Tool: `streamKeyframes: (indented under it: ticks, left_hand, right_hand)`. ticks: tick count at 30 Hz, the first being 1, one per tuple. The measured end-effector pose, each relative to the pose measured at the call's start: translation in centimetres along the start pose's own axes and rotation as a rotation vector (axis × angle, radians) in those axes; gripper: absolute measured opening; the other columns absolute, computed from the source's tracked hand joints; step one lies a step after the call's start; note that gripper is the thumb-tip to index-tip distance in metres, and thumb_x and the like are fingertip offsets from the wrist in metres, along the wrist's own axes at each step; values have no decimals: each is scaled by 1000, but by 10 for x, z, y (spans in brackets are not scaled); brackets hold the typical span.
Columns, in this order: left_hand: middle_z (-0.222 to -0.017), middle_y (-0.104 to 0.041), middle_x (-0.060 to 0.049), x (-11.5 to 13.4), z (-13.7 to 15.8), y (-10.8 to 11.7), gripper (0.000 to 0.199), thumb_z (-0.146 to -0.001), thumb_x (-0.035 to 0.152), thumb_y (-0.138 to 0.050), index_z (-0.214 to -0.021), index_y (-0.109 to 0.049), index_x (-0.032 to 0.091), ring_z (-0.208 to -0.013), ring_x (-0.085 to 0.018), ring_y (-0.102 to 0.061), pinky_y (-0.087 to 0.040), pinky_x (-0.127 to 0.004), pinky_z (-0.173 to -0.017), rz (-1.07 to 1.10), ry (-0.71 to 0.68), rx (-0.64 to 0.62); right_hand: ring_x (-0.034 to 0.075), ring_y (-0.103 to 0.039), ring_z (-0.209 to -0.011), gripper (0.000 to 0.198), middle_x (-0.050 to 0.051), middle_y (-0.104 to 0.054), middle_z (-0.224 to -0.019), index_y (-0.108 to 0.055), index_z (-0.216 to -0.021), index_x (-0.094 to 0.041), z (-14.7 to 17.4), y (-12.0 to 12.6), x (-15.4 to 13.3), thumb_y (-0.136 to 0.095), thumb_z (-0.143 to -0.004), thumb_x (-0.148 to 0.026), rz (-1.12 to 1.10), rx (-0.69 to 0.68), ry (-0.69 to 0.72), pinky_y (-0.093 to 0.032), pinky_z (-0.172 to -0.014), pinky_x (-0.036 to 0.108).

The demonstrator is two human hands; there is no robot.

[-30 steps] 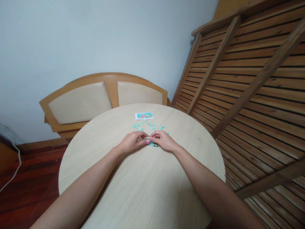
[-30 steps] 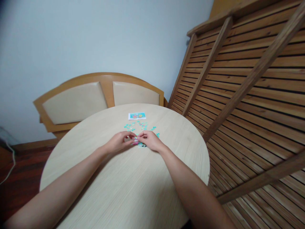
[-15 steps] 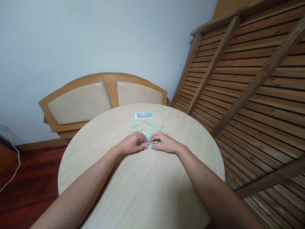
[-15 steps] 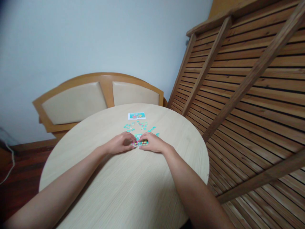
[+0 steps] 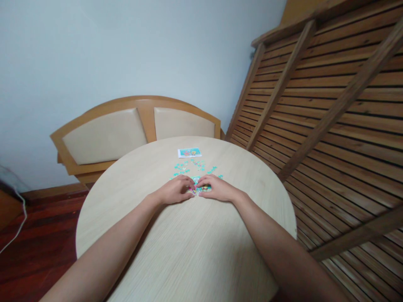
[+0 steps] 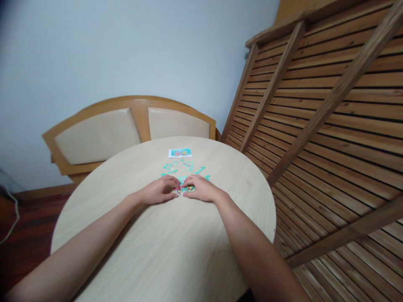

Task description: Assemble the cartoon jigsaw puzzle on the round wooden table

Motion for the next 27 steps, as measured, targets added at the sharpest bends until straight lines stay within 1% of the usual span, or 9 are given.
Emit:
streamKeyframes:
  ticks: [6,12,18,22,27]
  left_hand:
    - [-110,-70,-10,-5,4,2,20,-88,34,-66,-100,-70,19,-108,-24,-62,-46,-38,-100,37,-5,-23]
    - [-109,-71,-9,-10,5,3,21,-85,35,-69,-100,-71,20,-105,-22,-65,-48,-37,-98,85,4,-15]
    - [-110,-70,-11,-8,4,4,24,-85,36,-69,-101,-71,18,-105,-23,-64,-49,-37,-97,48,23,-39]
    - [-109,-70,-11,-7,4,3,25,-85,36,-69,-103,-70,17,-106,-24,-64,-49,-38,-98,34,7,-54]
    - [-111,-68,-10,-7,4,5,26,-86,37,-68,-104,-68,18,-107,-24,-63,-48,-39,-98,18,19,-47]
  right_hand:
    - [23,-61,-110,29,8,-69,-113,-75,-109,-22,1,0,-1,-76,-82,-32,4,-8,7,-44,-101,37]
    - [23,-61,-110,29,8,-69,-113,-75,-109,-22,0,0,-1,-76,-81,-32,2,-8,4,-45,-100,38]
    - [23,-61,-109,29,8,-69,-113,-75,-109,-23,0,0,0,-76,-82,-31,-2,-4,8,-45,-100,39]
    - [24,-61,-109,29,9,-69,-113,-75,-108,-21,0,-1,1,-76,-81,-32,-2,-3,20,-44,-101,40]
    - [24,-61,-109,29,8,-69,-113,-74,-109,-22,0,0,-2,-76,-82,-32,2,-9,14,-44,-100,41]
Point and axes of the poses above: each hand's wrist, its own z-axis away from the middle knuckle, its own y-axis out of the back of the hand, x = y × z, the point moved 7 cm from there along -z, towards the middle knuckle
